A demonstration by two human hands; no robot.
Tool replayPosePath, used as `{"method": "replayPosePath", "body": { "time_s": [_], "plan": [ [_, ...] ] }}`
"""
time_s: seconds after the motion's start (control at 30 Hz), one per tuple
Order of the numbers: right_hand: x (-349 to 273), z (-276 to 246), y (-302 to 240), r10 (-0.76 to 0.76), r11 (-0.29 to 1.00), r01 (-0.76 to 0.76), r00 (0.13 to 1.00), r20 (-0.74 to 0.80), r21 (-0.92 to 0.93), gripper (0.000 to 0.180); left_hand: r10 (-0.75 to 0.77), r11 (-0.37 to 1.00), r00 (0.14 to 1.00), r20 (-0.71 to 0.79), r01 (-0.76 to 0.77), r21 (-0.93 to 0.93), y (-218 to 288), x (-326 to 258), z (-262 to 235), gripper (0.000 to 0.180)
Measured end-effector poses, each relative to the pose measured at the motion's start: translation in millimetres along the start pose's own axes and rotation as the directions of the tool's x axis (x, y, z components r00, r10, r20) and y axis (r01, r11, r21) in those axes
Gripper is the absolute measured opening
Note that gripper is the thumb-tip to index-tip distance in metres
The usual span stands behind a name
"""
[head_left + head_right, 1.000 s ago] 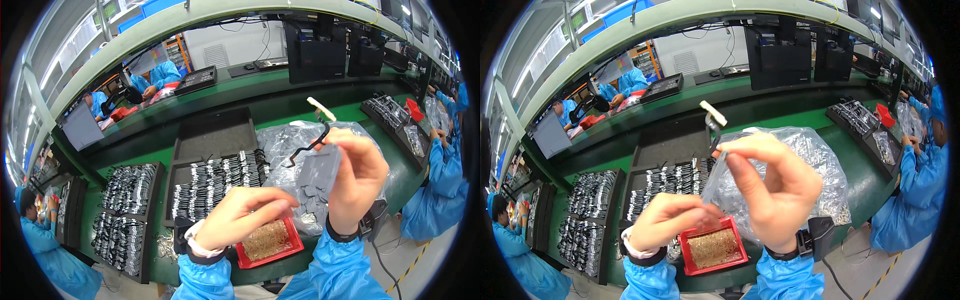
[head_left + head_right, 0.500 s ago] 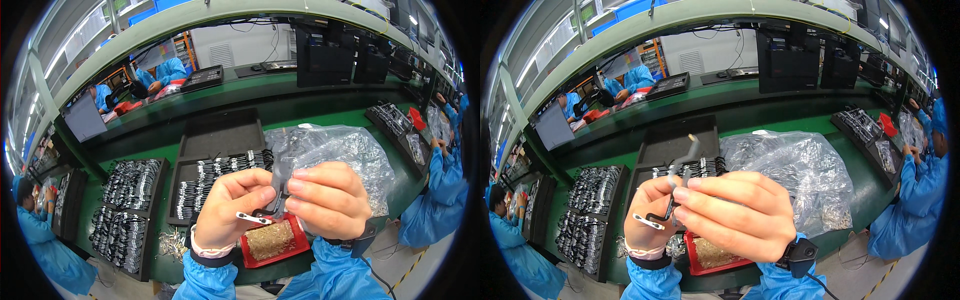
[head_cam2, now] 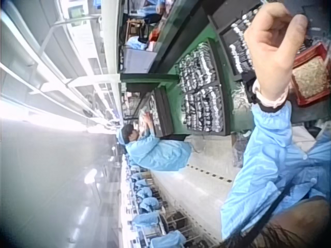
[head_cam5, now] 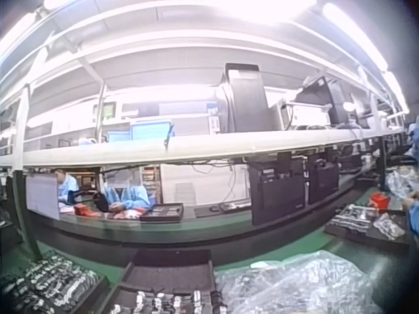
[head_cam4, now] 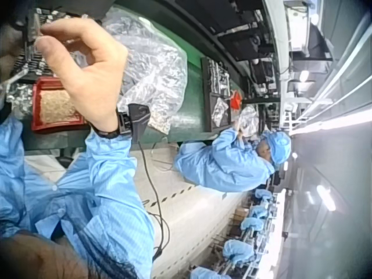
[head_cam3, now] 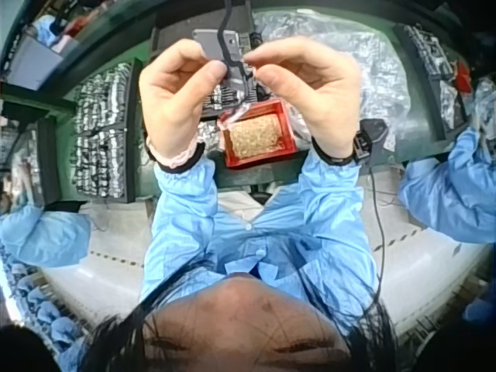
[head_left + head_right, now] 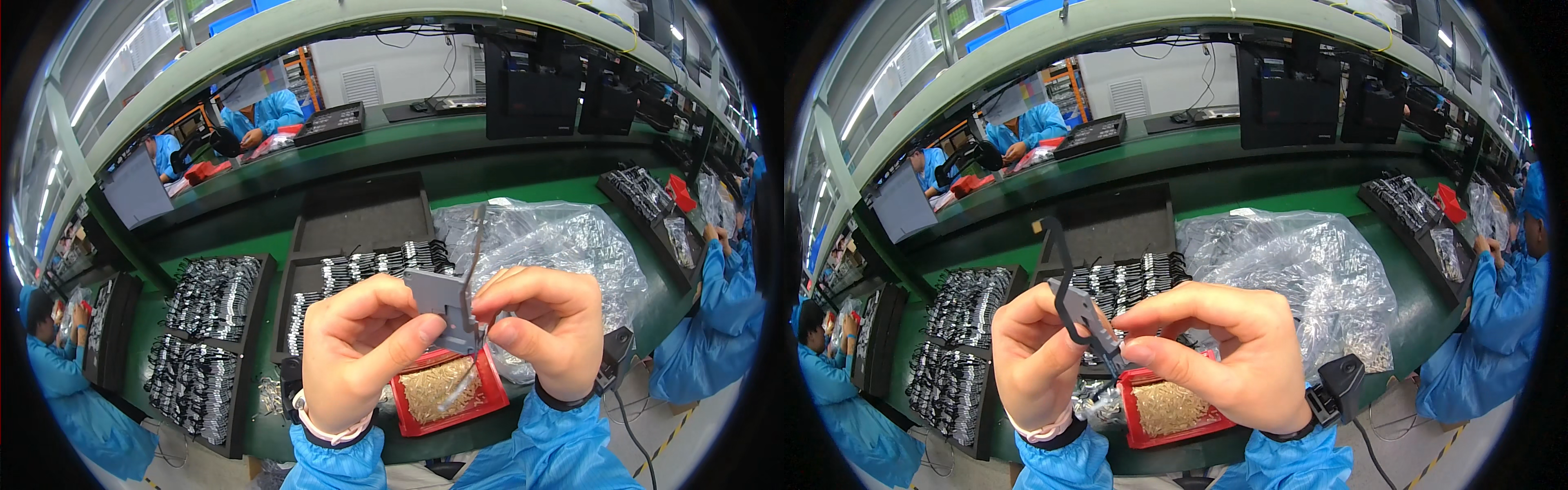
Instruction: Assembling electronic components by attaching wires and small plastic parts.
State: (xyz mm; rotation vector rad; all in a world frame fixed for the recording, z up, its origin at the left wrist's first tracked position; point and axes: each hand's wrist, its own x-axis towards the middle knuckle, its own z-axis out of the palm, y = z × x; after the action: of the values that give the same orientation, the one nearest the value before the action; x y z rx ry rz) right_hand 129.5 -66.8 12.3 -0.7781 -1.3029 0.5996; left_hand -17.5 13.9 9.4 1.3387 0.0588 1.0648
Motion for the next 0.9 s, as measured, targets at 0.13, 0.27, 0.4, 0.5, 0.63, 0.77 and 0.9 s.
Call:
{"method": "replayPosePath", "body": {
  "time_s": [0.13,0.27,0.4,0.5,0.63,0.77,0.9],
  "plan": [
    [-0.6,-2.7,-1.0,-0.026,0.998,0.028,0.999,0.024,-0.052,0.017,0.021,0.993,0.999,-0.045,-0.016,0.114,2.0,-3.3,2.8,0.010],
    [-0.1,-0.6,0.4,-0.042,0.998,0.042,0.999,-0.003,-0.041,0.015,0.118,0.962,0.992,-0.053,-0.101,0.252,3.0,-6.2,7.4,0.013],
    [0.0,1.0,1.5,-0.053,0.997,0.052,0.998,-0.021,-0.051,0.013,0.133,0.953,0.987,-0.091,-0.103,0.286,3.6,-7.6,8.9,0.013],
    [-0.9,4.3,3.1,-0.062,0.996,0.057,0.996,-0.066,-0.069,0.013,0.145,0.943,0.983,-0.110,-0.104,0.315,4.2,-8.0,10.3,0.013],
    [-0.6,6.4,4.4,-0.090,0.989,0.074,0.988,-0.125,-0.126,0.013,0.171,0.945,0.977,-0.127,-0.126,0.302,1.8,-7.6,13.2,0.012],
    [0.1,6.5,4.4,-0.108,0.984,0.085,0.984,-0.140,-0.158,0.012,0.191,0.936,0.969,-0.159,-0.131,0.326,0.0,-7.7,16.5,0.010],
    [0.4,6.4,6.2,-0.132,0.977,0.101,0.978,-0.161,-0.188,0.012,0.199,0.929,0.968,-0.154,-0.136,0.344,-0.7,-8.3,16.4,0.011]
  ]
}}
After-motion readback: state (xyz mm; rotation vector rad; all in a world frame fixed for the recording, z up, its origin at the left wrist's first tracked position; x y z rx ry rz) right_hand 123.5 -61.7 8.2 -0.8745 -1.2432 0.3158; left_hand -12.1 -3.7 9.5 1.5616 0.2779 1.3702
